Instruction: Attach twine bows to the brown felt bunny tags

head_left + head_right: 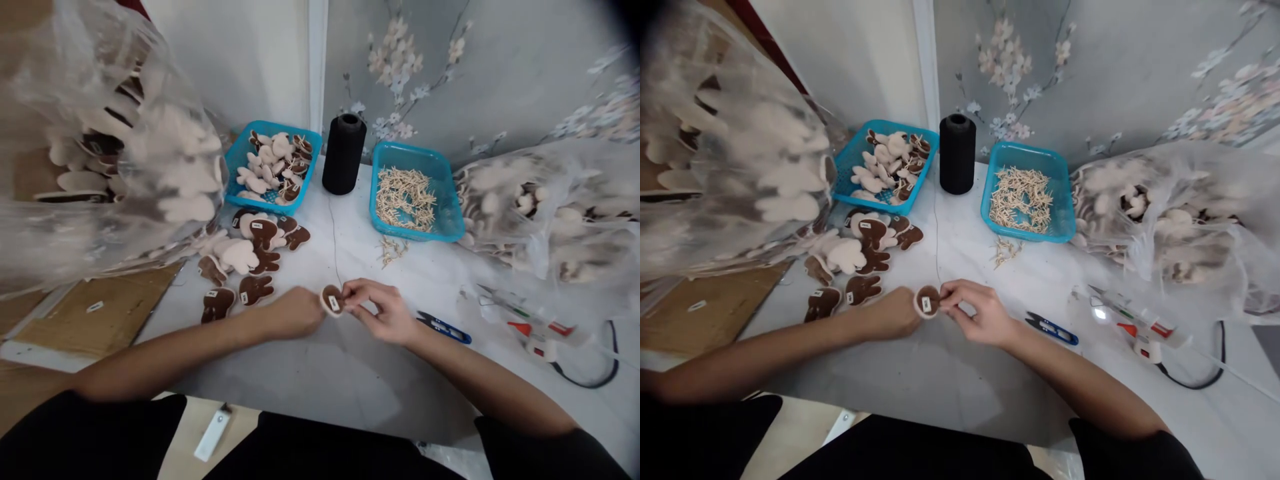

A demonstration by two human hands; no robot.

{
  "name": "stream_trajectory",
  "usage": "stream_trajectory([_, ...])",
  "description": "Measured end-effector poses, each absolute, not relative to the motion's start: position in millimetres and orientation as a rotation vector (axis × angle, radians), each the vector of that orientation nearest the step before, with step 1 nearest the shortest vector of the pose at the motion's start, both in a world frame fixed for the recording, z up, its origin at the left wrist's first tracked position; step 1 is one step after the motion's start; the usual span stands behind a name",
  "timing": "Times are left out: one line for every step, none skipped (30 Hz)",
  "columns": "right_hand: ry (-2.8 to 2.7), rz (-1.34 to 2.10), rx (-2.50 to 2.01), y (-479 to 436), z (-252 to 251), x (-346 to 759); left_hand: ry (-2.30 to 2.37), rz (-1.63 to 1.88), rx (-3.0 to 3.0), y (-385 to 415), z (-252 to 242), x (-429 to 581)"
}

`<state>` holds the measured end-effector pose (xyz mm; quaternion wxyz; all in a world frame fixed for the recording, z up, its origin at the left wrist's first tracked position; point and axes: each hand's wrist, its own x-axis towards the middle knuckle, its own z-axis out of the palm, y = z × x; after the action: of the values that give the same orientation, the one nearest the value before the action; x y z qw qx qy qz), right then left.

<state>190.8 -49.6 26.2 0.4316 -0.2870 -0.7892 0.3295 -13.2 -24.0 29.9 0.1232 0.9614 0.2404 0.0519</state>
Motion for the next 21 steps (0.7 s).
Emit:
stream_trajectory([-1.946,0.821,-0.788,-50,24,191,0.675,0.176,2.848,-32,26,-13])
stream_trajectory([-1.961,0.821,-0.836,-50,22,192,0.648,0.257,2.935,-42,23,-12])
stream_trajectory([-2.009,0.823,-0.854,-51,18,192,0.633,0.335,3.003,-51,21,-12])
stream_trajectory([-2.070,0.825,-0.845,-53,15,193,0.624,0.404,3.059,-59,21,-11])
stream_trajectory([-2.131,0.832,-0.819,-55,12,195,0.625,0.452,3.093,-65,21,-11])
stream_trajectory([-2.176,0.844,-0.789,-57,9,197,0.636,0.461,3.098,-68,22,-10])
stream_trajectory([-2.199,0.857,-0.768,-60,6,199,0.656,0.440,3.082,-69,23,-8])
stream_trajectory([-2.204,0.877,-0.754,-62,3,201,0.680,0.400,3.048,-67,23,-6])
stream_trajectory([-2.192,0.900,-0.751,-65,1,204,0.700,0.348,2.990,-63,23,-3])
stream_trajectory([-2.169,0.919,-0.758,-67,-2,206,0.717,0.294,2.914,-58,23,0])
stream_trajectory([-2.140,0.931,-0.775,-68,-4,207,0.732,0.246,2.823,-51,22,3])
stream_trajectory([-2.109,0.936,-0.797,-70,-7,209,0.751,0.215,2.725,-44,22,7])
stream_trajectory([-2.079,0.936,-0.820,-70,-9,210,0.773,0.208,2.632,-37,21,10])
stream_trajectory([-2.056,0.932,-0.843,-71,-10,211,0.796,0.227,2.559,-30,19,14])
stream_trajectory([-2.040,0.921,-0.864,-71,-12,212,0.816,0.264,2.516,-24,18,17])
stream_trajectory([-2.034,0.900,-0.878,-71,-12,214,0.834,0.303,2.504,-20,16,21])
stream_trajectory([-2.036,0.864,-0.887,-71,-13,215,0.844,0.333,2.522,-16,15,24])
stream_trajectory([-2.041,0.813,-0.896,-71,-13,217,0.849,0.340,2.566,-15,13,28])
stream_trajectory([-2.043,0.753,-0.906,-71,-13,219,0.858,0.323,2.629,-14,10,30])
stream_trajectory([-2.040,0.696,-0.919,-72,-13,222,0.883,0.291,2.699,-15,8,33])
stream_trajectory([-2.032,0.652,-0.935,-73,-12,225,0.920,0.256,2.766,-17,5,35])
